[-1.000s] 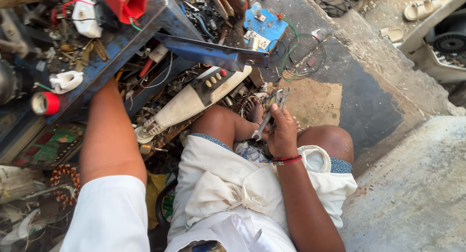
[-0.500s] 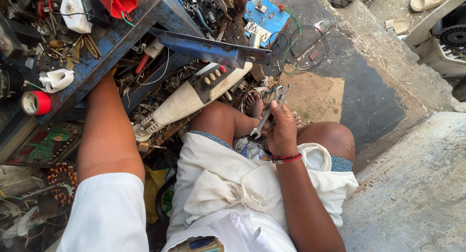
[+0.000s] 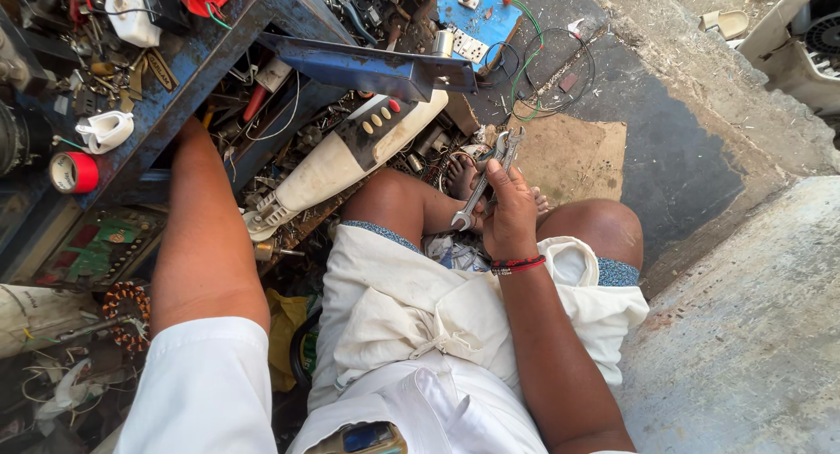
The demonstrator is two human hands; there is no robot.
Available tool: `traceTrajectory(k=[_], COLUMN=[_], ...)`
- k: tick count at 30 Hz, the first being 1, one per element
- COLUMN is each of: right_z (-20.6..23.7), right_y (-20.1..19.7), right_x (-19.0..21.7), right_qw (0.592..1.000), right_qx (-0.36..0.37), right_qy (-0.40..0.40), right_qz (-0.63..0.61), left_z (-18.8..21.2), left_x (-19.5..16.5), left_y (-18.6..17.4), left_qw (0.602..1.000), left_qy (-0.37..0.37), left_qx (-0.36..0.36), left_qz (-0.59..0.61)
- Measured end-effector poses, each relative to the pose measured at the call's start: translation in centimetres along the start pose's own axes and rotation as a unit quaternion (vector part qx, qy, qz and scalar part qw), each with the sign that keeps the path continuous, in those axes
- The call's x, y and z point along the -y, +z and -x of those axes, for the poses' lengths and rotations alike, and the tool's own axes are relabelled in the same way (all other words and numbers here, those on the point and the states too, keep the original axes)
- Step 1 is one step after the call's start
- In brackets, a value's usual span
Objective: The person sits on the ground at a cluttered street-side repair bench and uses a wrench to work on small electric motor and appliance parts. They rummage through a box of components, pick up and turn over parts, and handle a mixer body and motor windings while disassembling or adjusting them.
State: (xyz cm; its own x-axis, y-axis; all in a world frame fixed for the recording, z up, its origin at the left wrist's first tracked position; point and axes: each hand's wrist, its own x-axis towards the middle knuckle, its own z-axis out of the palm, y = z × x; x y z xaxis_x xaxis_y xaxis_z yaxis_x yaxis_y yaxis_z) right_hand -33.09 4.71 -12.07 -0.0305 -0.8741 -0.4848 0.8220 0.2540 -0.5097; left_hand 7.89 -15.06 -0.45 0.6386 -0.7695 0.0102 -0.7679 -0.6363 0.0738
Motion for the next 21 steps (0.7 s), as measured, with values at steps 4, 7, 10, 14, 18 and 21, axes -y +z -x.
traceTrajectory(k=[4,7,10,14,18,21], right_z=[0.1,0.1,0.2,0.3,0.2,0.1], right_y=[0.3,0.6,0.9,1.2,1.1,1.0], right_x=[0.3,0.4,0.6,0.6,0.5,0.5], right_qw=[1.0,1.0,1.0,0.999,1.0,1.0], right_qx=[-0.004,0.002,0.006,0.032,0.015,0.013], right_qy=[0.002,0.0,0.0,-0.002,-0.002,0.001], right_qz=[-0.005,-0.005,-0.01,-0.018,0.0,0.0], left_z=[1.1,3.6,7.2,10.7,10.3,9.0], left_x=[0.3,-0.4,-0.9,-0.4,-0.2,0.0], left_y=[0.3,1.0,1.6,1.9,1.6,1.5], left_qw=[0.999,0.993,0.981,0.938,0.962,0.984], left_qy=[-0.001,0.052,0.112,0.229,0.197,0.142], left_qx=[-0.037,-0.109,-0.154,-0.259,-0.184,-0.098], left_qz=[-0.021,-0.009,0.042,0.044,0.047,0.039])
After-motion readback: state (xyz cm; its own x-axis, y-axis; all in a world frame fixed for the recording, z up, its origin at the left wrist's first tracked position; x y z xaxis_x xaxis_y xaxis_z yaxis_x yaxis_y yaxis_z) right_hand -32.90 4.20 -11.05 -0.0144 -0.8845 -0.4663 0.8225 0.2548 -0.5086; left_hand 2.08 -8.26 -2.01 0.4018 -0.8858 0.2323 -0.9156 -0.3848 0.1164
